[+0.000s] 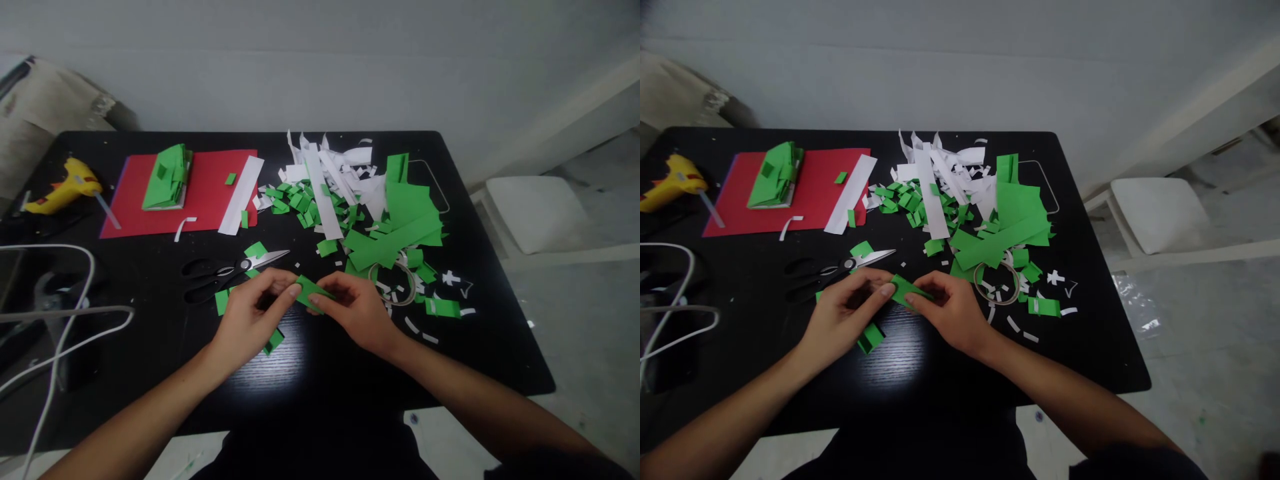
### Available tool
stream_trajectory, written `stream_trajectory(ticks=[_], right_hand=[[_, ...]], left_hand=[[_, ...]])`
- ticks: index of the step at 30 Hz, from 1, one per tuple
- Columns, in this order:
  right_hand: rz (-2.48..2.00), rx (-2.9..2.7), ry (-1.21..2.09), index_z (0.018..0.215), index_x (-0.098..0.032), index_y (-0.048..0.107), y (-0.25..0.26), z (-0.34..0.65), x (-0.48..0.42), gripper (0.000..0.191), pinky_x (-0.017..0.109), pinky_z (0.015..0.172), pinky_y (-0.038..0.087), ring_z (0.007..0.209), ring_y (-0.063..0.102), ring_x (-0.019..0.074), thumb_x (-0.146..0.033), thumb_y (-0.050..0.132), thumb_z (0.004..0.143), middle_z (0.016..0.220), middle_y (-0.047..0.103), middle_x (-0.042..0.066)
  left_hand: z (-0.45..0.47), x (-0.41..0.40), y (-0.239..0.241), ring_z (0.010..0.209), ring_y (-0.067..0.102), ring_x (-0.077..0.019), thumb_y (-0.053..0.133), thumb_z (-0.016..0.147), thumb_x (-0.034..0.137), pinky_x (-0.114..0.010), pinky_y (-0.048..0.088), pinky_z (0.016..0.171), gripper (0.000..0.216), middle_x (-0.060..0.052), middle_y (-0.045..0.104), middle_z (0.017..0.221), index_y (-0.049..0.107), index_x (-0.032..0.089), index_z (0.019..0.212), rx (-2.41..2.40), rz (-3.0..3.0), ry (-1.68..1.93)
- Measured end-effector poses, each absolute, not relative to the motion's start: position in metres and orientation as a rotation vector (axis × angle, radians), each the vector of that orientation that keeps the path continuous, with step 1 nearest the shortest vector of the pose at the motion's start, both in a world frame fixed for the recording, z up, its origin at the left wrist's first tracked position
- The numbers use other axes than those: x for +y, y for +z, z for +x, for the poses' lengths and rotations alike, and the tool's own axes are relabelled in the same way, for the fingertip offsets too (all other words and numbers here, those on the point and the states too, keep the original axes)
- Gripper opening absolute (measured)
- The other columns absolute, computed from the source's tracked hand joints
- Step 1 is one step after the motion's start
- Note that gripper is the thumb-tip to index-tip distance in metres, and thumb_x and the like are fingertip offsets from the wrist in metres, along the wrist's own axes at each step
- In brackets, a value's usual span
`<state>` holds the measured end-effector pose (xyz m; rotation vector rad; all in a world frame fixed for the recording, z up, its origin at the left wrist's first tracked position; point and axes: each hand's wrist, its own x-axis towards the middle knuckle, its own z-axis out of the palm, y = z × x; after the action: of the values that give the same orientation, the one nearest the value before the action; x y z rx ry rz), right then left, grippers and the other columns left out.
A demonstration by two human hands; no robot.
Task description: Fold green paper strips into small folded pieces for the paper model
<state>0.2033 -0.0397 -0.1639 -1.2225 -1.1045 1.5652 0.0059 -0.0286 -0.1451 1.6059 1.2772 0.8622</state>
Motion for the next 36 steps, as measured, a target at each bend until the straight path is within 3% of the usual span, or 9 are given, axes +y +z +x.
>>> stream_trajectory(ticks=[8, 20, 36], right_hand=[[-1.277, -1.068, 1.479, 0.086, -0.02, 0.08, -0.157, 0.203, -0.041, 0.023, 0.03, 0.072, 0.063, 0.071, 0.075, 0.0176, -0.037, 0.091, 0.073, 0.078, 0.08, 0.002], [-1.207, -0.846, 1.558, 0.085, -0.021, 0.082, -0.153, 0.205, -0.035, 0.025, 0.033, 0.07, 0.07, 0.072, 0.076, 0.0171, -0.04, 0.092, 0.071, 0.08, 0.079, 0.001], [-1.196, -0.839, 1.604, 0.085, -0.021, 0.082, -0.155, 0.204, -0.034, 0.026, 0.033, 0.069, 0.071, 0.073, 0.077, 0.0179, -0.04, 0.093, 0.071, 0.08, 0.08, 0.002]], left_hand=[[0.004, -0.028, -0.144, 0.065, 0.066, -0.0119, 0.069, 0.093, 0.031, -0.02, 0.053, 0.063, 0.014, 0.001, 0.071, 0.07, 0.073, 0.017, 0.089, 1.28, 1.387, 0.886], [0.005, -0.026, -0.142, 0.065, 0.071, -0.0114, 0.074, 0.089, 0.028, -0.019, 0.057, 0.065, 0.011, 0.001, 0.074, 0.069, 0.073, 0.016, 0.089, 1.235, 1.269, 0.92], [0.005, -0.023, -0.141, 0.067, 0.072, -0.0116, 0.073, 0.089, 0.027, -0.019, 0.058, 0.066, 0.011, 0.0, 0.076, 0.073, 0.076, 0.017, 0.091, 1.207, 1.302, 0.9]])
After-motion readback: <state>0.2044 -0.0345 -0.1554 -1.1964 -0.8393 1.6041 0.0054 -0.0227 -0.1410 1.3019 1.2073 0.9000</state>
